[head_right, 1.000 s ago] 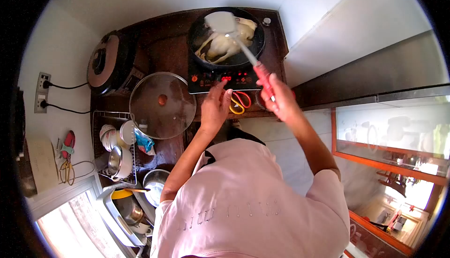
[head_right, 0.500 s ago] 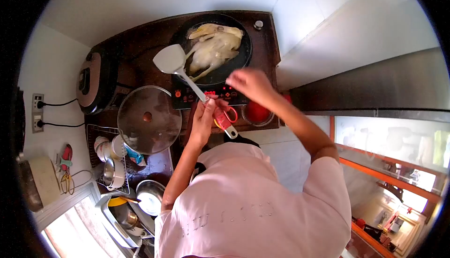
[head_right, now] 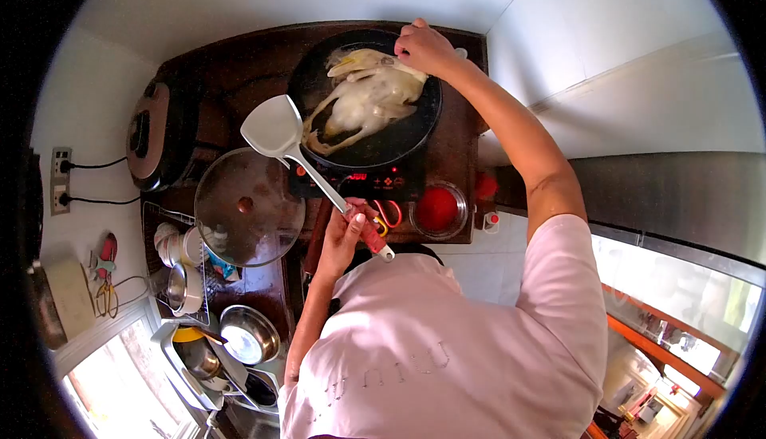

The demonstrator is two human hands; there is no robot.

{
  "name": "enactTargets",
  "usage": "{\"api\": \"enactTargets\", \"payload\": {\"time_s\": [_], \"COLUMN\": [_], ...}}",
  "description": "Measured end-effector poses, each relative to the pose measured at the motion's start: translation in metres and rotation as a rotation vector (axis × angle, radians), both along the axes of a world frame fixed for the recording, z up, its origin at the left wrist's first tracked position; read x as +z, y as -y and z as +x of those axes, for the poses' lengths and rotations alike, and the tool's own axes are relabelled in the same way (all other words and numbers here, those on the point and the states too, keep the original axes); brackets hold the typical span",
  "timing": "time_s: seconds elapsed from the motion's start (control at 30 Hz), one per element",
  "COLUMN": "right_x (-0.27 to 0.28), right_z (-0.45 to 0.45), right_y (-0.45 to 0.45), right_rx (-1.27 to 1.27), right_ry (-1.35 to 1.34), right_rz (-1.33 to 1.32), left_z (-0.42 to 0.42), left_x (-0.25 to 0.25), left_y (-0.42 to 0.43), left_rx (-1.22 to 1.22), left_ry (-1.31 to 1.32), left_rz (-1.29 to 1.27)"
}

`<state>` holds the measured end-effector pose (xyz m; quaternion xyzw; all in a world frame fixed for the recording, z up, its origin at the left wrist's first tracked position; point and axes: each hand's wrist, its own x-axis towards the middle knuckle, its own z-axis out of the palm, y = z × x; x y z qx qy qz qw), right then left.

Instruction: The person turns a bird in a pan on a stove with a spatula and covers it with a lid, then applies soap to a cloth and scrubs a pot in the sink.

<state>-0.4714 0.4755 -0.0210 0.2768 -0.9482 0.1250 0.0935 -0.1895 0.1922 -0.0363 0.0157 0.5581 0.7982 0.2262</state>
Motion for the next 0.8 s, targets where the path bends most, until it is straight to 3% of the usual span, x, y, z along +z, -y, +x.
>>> {"api": "enactTargets", "payload": {"time_s": [0.8], "right_x": [-0.005], "right_z": [-0.019], "right_y": [0.004], "right_rx": [0.143], "right_ry": [-0.006], "right_rz": [0.105], "left_z": [0.011], "left_x": [-0.018], "left_y": [0.003], "left_rx": [-0.008], "left_ry": [-0.001], "left_rz": [-0.001]}}
